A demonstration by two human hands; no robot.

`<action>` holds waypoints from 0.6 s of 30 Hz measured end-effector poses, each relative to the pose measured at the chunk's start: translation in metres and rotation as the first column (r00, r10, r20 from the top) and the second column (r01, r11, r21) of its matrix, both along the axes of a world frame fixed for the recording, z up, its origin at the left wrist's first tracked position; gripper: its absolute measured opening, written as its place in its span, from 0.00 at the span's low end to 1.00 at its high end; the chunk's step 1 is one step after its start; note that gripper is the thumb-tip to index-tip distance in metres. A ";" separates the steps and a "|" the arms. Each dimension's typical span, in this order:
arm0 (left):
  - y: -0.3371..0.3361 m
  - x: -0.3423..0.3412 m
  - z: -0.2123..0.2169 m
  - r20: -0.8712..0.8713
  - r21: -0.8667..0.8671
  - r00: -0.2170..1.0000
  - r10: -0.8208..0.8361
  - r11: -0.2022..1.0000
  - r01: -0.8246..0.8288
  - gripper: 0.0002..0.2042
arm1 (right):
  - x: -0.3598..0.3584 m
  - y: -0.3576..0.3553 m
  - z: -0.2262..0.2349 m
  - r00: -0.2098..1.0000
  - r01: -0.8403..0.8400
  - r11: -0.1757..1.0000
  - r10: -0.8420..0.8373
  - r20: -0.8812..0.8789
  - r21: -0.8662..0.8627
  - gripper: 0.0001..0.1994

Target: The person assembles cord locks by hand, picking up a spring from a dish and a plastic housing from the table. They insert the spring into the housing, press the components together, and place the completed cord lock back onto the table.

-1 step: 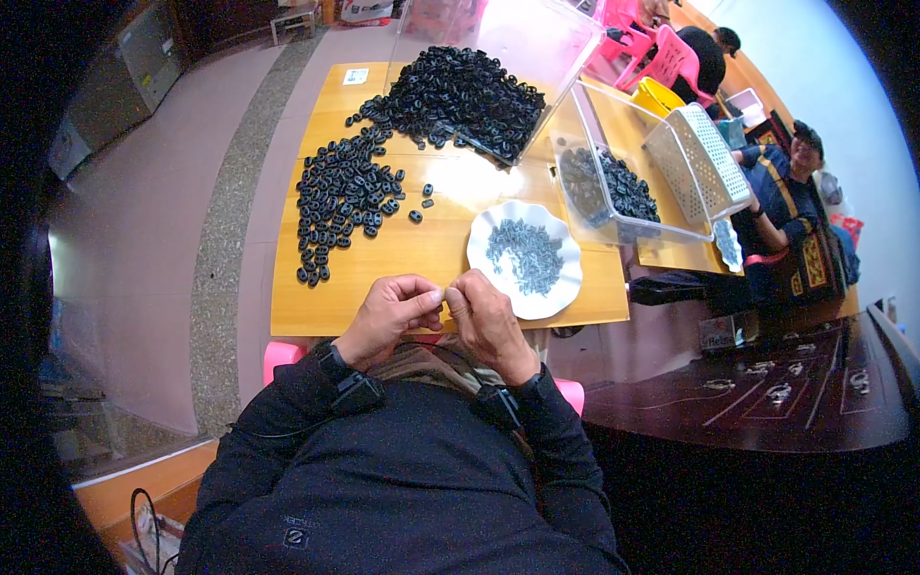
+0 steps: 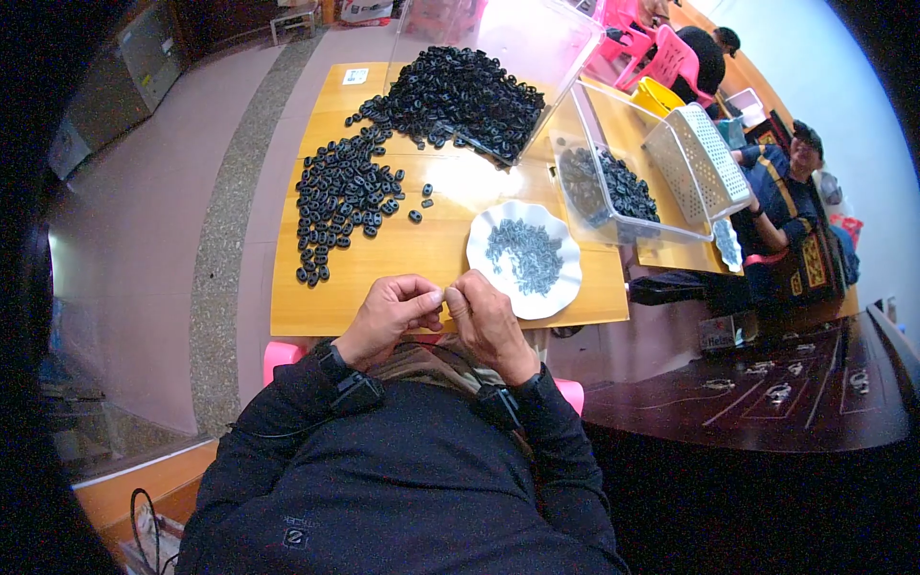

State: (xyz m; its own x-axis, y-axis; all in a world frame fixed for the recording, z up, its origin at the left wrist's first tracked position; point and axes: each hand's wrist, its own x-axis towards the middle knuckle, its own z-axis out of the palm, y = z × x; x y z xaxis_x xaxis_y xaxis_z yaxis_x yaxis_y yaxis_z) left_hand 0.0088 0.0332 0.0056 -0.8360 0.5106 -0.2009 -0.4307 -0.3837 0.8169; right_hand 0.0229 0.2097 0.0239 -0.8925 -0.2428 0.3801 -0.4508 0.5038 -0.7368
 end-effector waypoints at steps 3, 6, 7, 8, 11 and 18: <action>0.000 0.001 0.002 -0.054 -0.043 0.999 -0.002 0.999 0.000 0.07 | 0.000 0.004 0.000 1.000 -0.014 1.000 0.014 0.006 0.024 0.05; -0.001 0.001 0.002 -0.100 -0.064 0.995 -0.005 0.998 -0.002 0.06 | -0.003 0.009 -0.002 0.998 -0.053 0.987 0.057 -0.027 0.151 0.05; -0.001 0.000 -0.001 -0.114 -0.066 0.993 -0.008 0.998 0.001 0.06 | -0.003 0.008 0.000 0.997 -0.071 0.995 0.071 0.003 0.074 0.05; -0.001 0.000 -0.002 -0.129 -0.068 0.992 -0.011 0.998 0.003 0.06 | -0.003 0.008 0.001 0.996 -0.087 0.996 0.087 0.031 -0.004 0.04; -0.001 0.000 -0.002 -0.102 -0.059 0.995 -0.012 0.998 0.006 0.06 | 0.000 0.010 0.002 0.964 -0.079 0.980 0.122 0.236 -0.181 0.03; -0.002 0.000 -0.001 -0.120 -0.103 0.993 -0.019 0.995 0.007 0.07 | 0.002 0.009 0.009 0.952 -0.115 0.980 0.156 0.265 -0.164 0.03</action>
